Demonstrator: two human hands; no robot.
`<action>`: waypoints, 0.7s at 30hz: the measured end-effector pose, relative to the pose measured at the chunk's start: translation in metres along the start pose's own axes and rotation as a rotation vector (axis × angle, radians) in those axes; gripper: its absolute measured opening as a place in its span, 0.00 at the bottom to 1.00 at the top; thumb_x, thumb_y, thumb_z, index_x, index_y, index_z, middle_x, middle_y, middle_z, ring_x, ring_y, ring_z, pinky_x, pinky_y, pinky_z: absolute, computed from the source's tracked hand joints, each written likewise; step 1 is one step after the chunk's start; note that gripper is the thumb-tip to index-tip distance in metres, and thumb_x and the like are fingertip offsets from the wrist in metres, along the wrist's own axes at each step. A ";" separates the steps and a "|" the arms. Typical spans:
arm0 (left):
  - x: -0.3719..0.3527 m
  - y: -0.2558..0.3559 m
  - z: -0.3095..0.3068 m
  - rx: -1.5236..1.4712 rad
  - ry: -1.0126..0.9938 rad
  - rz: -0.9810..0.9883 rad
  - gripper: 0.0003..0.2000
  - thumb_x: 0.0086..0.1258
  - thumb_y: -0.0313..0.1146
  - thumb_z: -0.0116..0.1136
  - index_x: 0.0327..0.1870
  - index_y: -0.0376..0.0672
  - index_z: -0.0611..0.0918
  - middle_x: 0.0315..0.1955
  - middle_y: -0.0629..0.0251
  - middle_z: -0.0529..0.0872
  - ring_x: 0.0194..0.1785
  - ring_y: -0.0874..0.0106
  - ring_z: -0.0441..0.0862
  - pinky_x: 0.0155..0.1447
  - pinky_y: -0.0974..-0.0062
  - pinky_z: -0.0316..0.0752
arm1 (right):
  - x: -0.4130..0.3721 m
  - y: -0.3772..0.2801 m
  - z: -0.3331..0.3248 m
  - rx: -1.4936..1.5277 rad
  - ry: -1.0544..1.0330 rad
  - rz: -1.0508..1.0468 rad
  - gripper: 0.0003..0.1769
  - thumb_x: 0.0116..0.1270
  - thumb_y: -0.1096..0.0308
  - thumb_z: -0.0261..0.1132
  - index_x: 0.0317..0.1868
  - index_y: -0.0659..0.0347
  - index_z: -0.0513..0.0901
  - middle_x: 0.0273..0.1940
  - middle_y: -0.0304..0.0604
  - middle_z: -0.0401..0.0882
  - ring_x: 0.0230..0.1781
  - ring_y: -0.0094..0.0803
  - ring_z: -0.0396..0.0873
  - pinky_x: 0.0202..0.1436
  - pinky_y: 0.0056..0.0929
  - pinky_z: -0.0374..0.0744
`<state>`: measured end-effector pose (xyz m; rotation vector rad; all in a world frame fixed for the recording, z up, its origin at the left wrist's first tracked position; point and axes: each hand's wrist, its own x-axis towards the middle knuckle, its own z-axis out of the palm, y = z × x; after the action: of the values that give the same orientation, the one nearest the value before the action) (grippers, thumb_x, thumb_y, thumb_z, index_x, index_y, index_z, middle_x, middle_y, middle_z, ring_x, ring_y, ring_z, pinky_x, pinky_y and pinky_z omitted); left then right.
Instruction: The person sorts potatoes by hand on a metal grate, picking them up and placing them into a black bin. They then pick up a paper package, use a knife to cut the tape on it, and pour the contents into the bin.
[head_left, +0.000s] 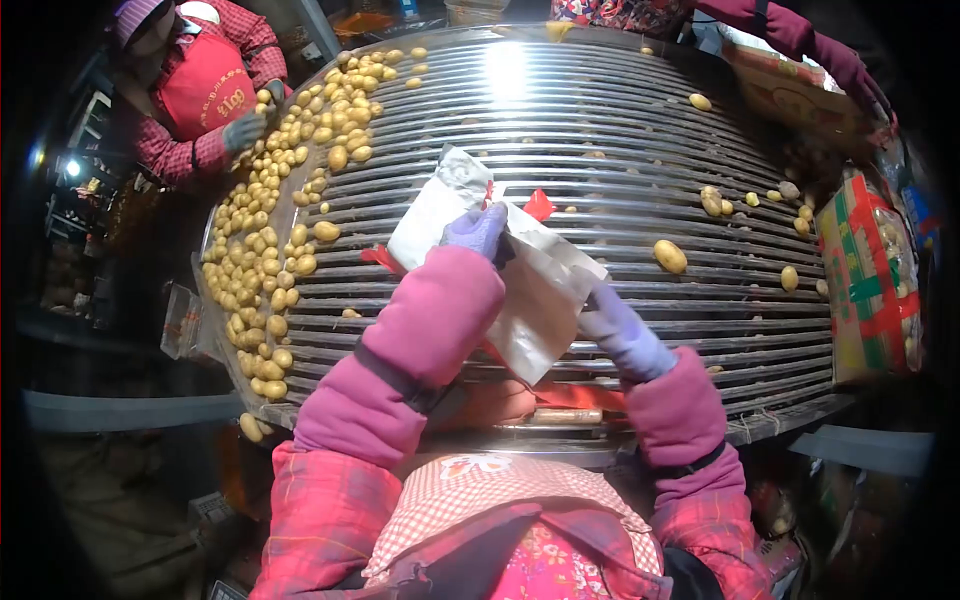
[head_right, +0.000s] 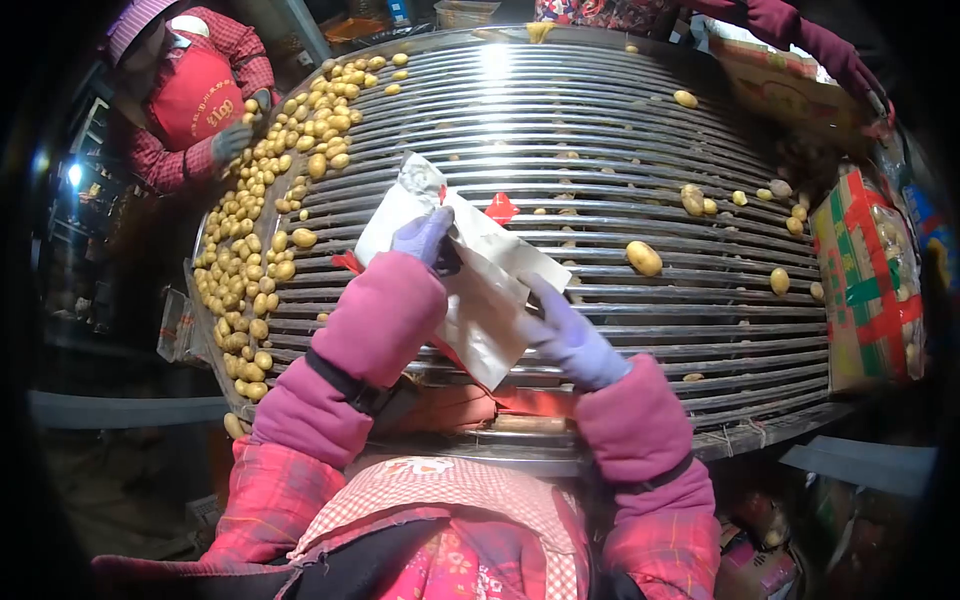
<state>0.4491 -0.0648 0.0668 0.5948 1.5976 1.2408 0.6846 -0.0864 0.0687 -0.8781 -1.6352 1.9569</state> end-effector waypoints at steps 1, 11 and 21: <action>0.006 -0.005 0.005 0.117 -0.010 0.041 0.21 0.68 0.52 0.55 0.33 0.39 0.81 0.23 0.65 0.82 0.25 0.71 0.79 0.34 0.72 0.74 | -0.001 -0.011 0.019 0.225 0.015 -0.063 0.42 0.69 0.61 0.64 0.74 0.65 0.51 0.66 0.45 0.64 0.65 0.28 0.65 0.67 0.28 0.65; -0.003 -0.052 -0.080 1.333 0.133 0.876 0.33 0.58 0.54 0.61 0.62 0.43 0.74 0.58 0.44 0.74 0.61 0.48 0.71 0.64 0.56 0.65 | 0.038 0.069 0.019 0.134 0.540 0.132 0.17 0.69 0.63 0.64 0.52 0.64 0.80 0.37 0.33 0.81 0.33 0.16 0.73 0.35 0.18 0.72; 0.046 -0.055 -0.197 -0.294 0.116 0.142 0.43 0.63 0.33 0.66 0.74 0.55 0.49 0.52 0.56 0.74 0.38 0.68 0.81 0.31 0.72 0.78 | 0.057 -0.073 -0.004 -0.098 -0.009 -0.519 0.16 0.65 0.81 0.61 0.54 0.67 0.78 0.46 0.40 0.79 0.46 0.26 0.78 0.53 0.25 0.75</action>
<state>0.2634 -0.1314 -0.0041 0.4607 1.4487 1.6070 0.6428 -0.0301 0.1288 -0.4162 -1.7589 1.5331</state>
